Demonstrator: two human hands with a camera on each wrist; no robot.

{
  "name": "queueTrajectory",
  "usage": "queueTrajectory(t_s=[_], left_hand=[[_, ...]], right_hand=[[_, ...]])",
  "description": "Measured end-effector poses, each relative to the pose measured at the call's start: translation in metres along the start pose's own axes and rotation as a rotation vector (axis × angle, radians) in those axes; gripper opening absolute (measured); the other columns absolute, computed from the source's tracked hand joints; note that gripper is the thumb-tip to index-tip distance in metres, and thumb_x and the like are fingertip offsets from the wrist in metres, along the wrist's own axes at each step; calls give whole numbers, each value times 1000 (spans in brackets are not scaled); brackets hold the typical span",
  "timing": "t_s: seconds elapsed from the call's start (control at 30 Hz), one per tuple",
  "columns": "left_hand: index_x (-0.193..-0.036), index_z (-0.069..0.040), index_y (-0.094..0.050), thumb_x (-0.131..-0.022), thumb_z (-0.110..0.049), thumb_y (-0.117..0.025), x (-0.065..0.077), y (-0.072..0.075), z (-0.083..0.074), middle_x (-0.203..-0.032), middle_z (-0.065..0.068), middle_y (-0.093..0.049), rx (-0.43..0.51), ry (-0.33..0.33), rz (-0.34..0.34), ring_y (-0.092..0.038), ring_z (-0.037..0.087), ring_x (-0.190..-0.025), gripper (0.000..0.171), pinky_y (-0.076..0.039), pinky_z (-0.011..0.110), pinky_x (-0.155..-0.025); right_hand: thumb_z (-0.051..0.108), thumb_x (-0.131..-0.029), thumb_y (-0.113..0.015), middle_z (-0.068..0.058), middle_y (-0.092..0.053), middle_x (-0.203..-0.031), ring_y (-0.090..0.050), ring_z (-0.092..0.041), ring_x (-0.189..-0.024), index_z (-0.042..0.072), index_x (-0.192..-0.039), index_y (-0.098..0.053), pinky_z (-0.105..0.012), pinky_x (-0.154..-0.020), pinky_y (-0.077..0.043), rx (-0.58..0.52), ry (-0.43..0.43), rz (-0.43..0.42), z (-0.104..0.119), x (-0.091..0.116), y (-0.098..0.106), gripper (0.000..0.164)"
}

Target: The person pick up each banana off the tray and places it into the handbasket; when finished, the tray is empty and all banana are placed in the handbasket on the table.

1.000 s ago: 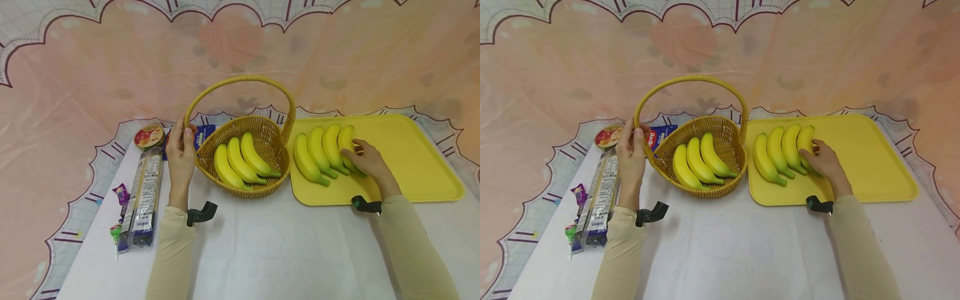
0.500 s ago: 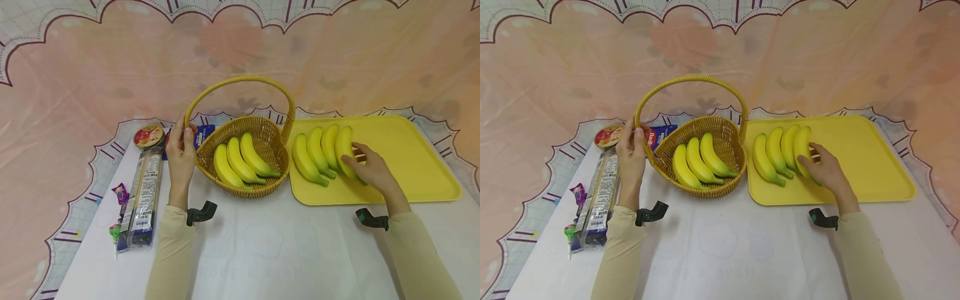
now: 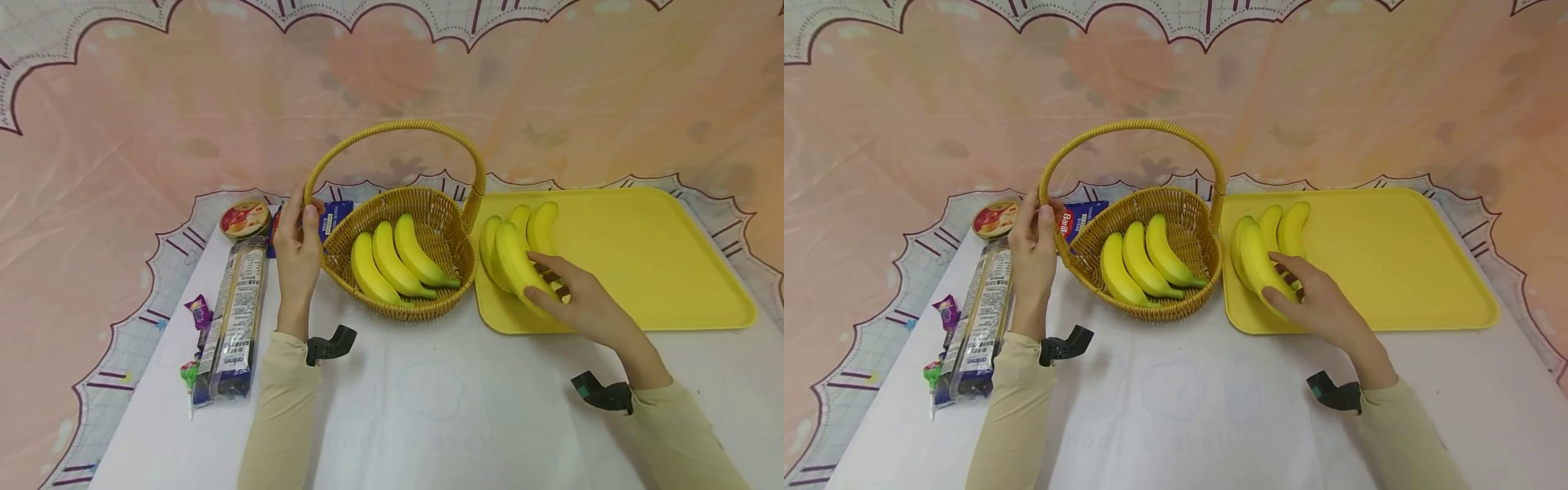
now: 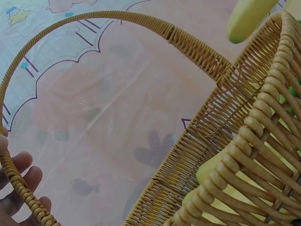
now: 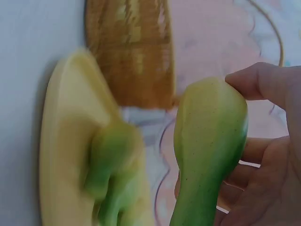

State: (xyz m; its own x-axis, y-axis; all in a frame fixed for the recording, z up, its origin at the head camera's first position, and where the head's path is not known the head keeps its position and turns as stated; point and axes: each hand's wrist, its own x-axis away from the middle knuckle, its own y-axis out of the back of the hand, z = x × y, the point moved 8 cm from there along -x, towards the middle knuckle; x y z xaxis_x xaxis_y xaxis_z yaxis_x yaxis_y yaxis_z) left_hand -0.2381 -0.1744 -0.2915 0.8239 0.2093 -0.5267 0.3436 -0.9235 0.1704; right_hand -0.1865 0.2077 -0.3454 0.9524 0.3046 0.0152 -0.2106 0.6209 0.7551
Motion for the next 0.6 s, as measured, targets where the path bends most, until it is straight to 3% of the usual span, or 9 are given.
queueTrajectory(t_s=[0.27, 0.4, 0.6], left_hand=[[-140, -4, -45, -101, -9, -40, 3, 0, -28, -108, 25, -56, 2, 34, 13, -50, 9, -92, 39, -39, 18, -76], [-140, -5, -45, -101, -10, -40, 4, 0, -32, -108, 24, -55, -7, 48, 27, -50, 11, -94, 40, -39, 18, -77], [-140, -4, -44, -101, -11, -41, 5, 0, -33, -108, 24, -56, -16, 60, 34, -50, 13, -94, 40, -39, 19, -77]], right_hand=[[34, -92, -60, -5, -60, -115, -54, -20, -101, 12, -141, -42, -32, -76, -46, -16, 96, 62, 40, -12, -24, 57], [34, -91, -60, -4, -60, -114, -54, -19, -98, 12, -140, -44, -34, -75, -45, -11, 144, 64, 60, -20, -34, 57], [46, -90, -58, 0, -61, -111, -56, -16, -96, 17, -142, -42, -33, -76, -46, -13, 136, 52, 85, -43, -47, 61]])
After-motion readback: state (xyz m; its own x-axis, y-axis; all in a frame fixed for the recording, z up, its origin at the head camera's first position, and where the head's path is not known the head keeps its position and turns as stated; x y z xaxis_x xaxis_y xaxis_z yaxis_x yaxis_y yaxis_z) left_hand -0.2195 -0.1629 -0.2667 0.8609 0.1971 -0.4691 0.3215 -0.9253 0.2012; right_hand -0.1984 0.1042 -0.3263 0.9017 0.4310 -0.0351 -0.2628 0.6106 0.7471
